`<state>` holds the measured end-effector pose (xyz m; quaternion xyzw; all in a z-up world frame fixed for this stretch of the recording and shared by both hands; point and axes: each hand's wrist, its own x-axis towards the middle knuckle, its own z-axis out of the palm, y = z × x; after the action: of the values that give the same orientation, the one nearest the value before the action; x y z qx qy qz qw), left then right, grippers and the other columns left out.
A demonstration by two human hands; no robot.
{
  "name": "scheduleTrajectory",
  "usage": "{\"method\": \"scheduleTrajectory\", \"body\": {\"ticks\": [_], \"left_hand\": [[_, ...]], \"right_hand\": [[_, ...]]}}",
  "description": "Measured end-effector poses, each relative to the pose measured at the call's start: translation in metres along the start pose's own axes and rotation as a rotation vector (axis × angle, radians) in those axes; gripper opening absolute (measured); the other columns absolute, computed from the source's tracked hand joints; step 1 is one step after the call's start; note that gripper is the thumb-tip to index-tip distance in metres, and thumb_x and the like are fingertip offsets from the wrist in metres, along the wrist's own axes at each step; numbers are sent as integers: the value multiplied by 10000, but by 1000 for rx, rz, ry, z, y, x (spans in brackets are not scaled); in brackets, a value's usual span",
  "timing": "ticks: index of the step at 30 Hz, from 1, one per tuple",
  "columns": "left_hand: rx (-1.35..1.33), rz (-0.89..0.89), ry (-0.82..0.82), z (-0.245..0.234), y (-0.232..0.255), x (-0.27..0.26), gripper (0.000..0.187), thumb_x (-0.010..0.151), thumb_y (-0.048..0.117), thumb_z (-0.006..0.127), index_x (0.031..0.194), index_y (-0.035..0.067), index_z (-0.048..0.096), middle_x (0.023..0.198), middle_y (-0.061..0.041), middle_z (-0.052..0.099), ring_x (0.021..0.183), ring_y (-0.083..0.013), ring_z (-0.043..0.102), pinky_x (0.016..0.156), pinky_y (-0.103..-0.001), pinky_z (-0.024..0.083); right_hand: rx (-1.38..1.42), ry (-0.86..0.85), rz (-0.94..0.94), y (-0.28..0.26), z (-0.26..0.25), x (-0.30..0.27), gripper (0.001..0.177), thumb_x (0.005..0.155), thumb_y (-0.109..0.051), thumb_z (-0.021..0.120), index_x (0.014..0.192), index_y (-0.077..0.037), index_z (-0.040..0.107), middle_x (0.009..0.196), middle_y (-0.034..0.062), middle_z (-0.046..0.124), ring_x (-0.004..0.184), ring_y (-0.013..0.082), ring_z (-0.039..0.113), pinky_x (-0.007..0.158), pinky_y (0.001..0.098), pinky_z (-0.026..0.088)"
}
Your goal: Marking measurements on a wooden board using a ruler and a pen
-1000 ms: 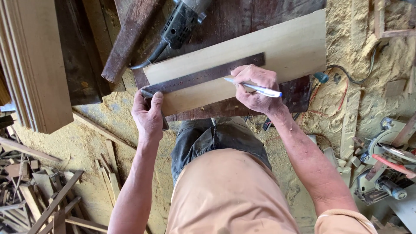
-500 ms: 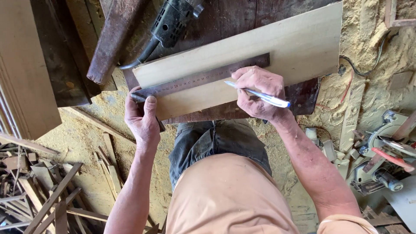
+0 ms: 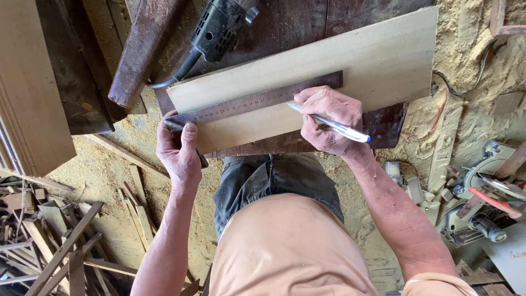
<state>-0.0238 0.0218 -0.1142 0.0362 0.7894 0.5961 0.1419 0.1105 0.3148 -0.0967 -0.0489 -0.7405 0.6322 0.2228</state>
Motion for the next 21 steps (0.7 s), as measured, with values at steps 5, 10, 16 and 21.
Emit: {"method": "scheduleTrajectory", "body": {"ticks": [5,10,16,21], "left_hand": [[-15,-7,0,-1,-3,0,376,1008,215,743,1321,61,603,1091,-60,592,989,-111,487,958,-327,454],[-7,-13,-3,-3,-8,1,386,1006,210,743,1325,54,592,1074,-55,588,987,-109,493,956,-317,454],[-19,-12,3,-3,-9,1,379,1009,209,741,1325,60,596,1071,-58,594,980,-105,496,951,-316,455],[-14,-9,7,-3,-11,1,385,1009,213,744,1327,56,593,1064,-59,591,979,-106,496,946,-319,454]], "right_hand": [[-87,103,-62,-3,4,2,68,839,112,731,856,70,681,895,248,696,868,359,714,771,378,597],[-146,130,-91,-2,3,-2,61,805,126,713,827,77,685,836,238,690,852,388,723,771,396,605],[-126,118,-79,-3,2,-2,76,795,130,742,830,76,703,820,234,683,865,396,719,766,406,598],[-137,132,-68,1,4,-5,87,790,119,756,836,56,717,817,218,686,877,389,723,776,400,597]]}}
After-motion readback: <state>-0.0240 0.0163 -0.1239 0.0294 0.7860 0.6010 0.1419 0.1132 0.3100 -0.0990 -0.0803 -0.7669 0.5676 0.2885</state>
